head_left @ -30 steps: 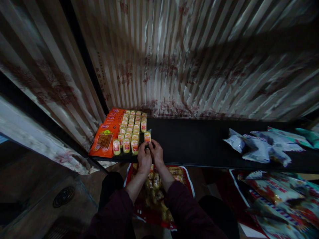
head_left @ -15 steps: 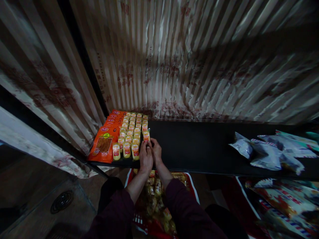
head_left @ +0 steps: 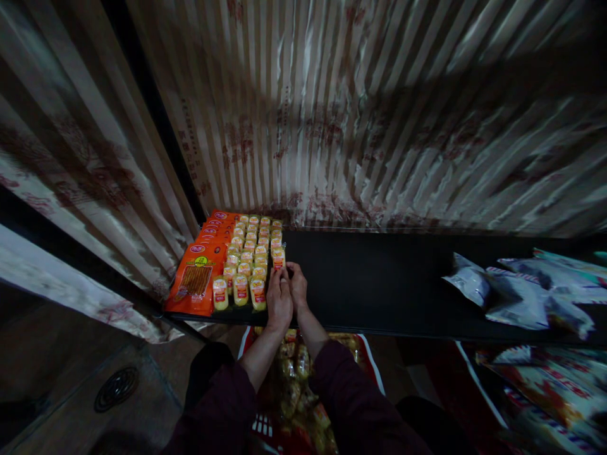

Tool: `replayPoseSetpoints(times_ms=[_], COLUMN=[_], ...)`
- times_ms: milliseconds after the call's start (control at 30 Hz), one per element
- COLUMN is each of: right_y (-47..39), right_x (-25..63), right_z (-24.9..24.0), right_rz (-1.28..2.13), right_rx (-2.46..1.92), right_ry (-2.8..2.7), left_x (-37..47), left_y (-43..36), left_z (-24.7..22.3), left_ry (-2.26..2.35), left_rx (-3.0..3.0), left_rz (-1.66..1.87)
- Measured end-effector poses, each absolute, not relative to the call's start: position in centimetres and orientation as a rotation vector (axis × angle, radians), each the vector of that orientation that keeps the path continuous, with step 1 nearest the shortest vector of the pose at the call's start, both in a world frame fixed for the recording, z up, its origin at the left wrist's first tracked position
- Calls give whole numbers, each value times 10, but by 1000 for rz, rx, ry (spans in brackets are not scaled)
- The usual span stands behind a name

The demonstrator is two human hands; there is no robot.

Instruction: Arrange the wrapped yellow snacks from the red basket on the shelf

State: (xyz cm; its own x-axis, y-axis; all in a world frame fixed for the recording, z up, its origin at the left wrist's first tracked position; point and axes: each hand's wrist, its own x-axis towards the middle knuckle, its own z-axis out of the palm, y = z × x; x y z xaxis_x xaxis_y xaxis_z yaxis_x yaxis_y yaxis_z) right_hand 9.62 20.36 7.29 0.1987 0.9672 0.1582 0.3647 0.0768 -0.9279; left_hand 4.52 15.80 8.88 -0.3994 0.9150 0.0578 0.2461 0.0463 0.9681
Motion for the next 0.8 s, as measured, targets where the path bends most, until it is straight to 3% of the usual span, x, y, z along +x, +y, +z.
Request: replayPoseSetpoints(times_ms=[800], right_y=[215], right_x=[92], right_z=[73], right_rz=[668], right_rx=[-1569], right_ry=[-1536], left_x=[39], left_y=[171], left_z=[88], left_ry=[1691], left_rx=[1154], left_rz=[1367])
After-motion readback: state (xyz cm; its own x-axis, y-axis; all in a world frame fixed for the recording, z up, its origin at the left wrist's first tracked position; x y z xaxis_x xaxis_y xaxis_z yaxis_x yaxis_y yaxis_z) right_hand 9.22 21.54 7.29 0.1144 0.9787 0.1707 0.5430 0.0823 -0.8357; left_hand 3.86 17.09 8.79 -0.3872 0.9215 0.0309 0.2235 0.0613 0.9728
